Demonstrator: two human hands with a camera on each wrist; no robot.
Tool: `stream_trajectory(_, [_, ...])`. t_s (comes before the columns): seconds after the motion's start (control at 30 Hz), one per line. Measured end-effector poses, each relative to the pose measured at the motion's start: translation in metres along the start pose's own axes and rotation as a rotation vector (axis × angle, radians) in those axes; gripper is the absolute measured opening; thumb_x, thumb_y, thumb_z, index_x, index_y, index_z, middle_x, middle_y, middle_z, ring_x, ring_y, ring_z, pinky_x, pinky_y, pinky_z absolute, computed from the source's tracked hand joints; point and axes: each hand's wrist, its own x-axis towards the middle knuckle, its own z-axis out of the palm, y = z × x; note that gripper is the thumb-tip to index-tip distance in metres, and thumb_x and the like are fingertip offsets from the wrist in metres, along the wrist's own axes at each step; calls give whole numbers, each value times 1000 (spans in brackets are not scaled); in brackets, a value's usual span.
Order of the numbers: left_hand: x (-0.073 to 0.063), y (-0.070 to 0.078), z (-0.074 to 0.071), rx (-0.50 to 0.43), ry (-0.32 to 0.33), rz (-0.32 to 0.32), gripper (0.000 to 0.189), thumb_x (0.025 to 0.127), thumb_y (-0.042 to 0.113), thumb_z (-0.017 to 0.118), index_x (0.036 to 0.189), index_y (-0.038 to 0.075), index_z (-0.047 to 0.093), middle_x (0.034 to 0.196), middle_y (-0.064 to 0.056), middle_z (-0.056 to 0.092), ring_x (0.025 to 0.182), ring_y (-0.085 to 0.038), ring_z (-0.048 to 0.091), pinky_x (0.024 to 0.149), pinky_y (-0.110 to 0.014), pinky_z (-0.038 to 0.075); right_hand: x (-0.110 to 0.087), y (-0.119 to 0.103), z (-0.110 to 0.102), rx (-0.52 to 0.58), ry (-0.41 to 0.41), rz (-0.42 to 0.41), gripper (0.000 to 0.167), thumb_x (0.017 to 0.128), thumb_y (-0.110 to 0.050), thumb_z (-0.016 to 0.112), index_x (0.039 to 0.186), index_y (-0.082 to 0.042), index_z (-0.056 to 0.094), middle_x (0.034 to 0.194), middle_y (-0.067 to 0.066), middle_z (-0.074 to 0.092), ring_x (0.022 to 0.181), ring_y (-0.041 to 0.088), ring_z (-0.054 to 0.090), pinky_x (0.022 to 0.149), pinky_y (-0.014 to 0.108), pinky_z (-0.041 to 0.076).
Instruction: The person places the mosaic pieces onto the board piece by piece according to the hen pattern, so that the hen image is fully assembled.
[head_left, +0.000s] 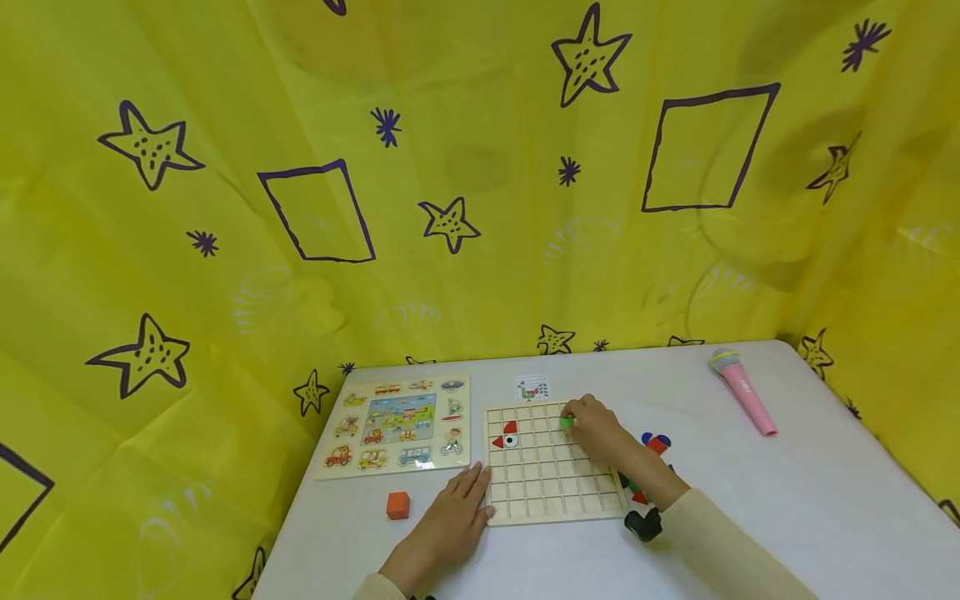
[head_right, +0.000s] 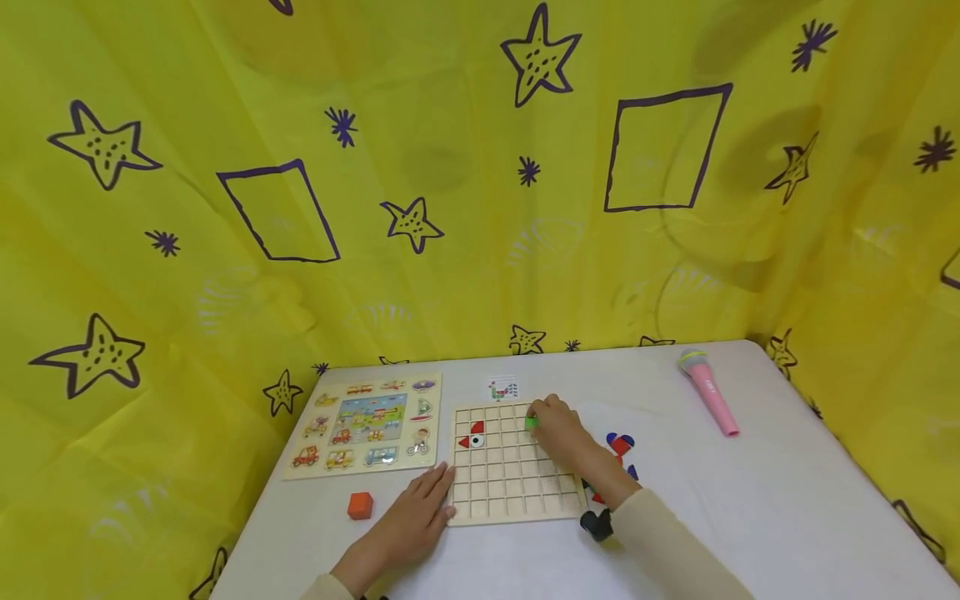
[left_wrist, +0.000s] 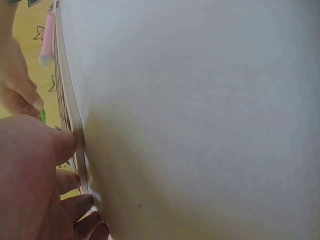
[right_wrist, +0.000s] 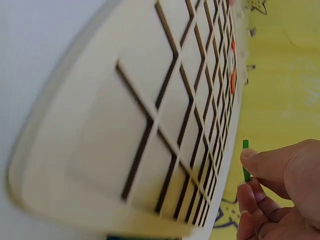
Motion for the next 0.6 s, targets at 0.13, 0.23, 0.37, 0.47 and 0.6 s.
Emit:
stream_trajectory(0.13, [-1, 1, -2, 3, 7, 7, 66, 111, 45, 48, 167, 12, 32, 172, -10, 33, 156, -35, 34, 124, -54, 36, 3, -12, 16, -27, -4, -33, 20, 101, -6, 69, 121, -6, 69, 114, 9, 60, 106, 26, 58, 96, 51, 52])
stream_trajectory(0.23, [-2, 0, -2, -2, 13, 8, 66, 111, 45, 47, 166, 12, 33, 172, -10, 34, 156, -35, 35, 124, -54, 36, 3, -22, 27, -44, 3, -67, 19, 100, -6, 71, 119, -6, 70, 111, 7, 60, 105, 24, 59, 94, 48, 52])
stream_trajectory(0.37, [-1, 0, -2, -4, 7, 3, 66, 112, 45, 46, 167, 12, 32, 172, -10, 33, 156, -35, 34, 124, -54, 36, 3, -35, 39, -35, 2, -109, 19, 99, -6, 73, 118, -6, 72, 109, 5, 60, 101, 21, 59, 90, 45, 50])
stream_trajectory(0.47, [-1, 0, -2, 2, 2, 0, 66, 112, 45, 46, 167, 13, 31, 172, -9, 32, 157, -34, 34, 124, -53, 36, 2, -42, 46, -32, -1, -144, 19, 99, -6, 73, 118, -5, 72, 108, 4, 61, 100, 20, 58, 89, 44, 50])
stream_trajectory(0.6, [0, 0, -1, 2, -3, -1, 66, 112, 45, 47, 167, 14, 31, 173, -8, 32, 157, -33, 34, 124, -53, 36, 1, -47, 54, -57, -4, -178, 20, 98, -7, 74, 117, -6, 74, 108, 4, 62, 103, 20, 60, 87, 42, 49])
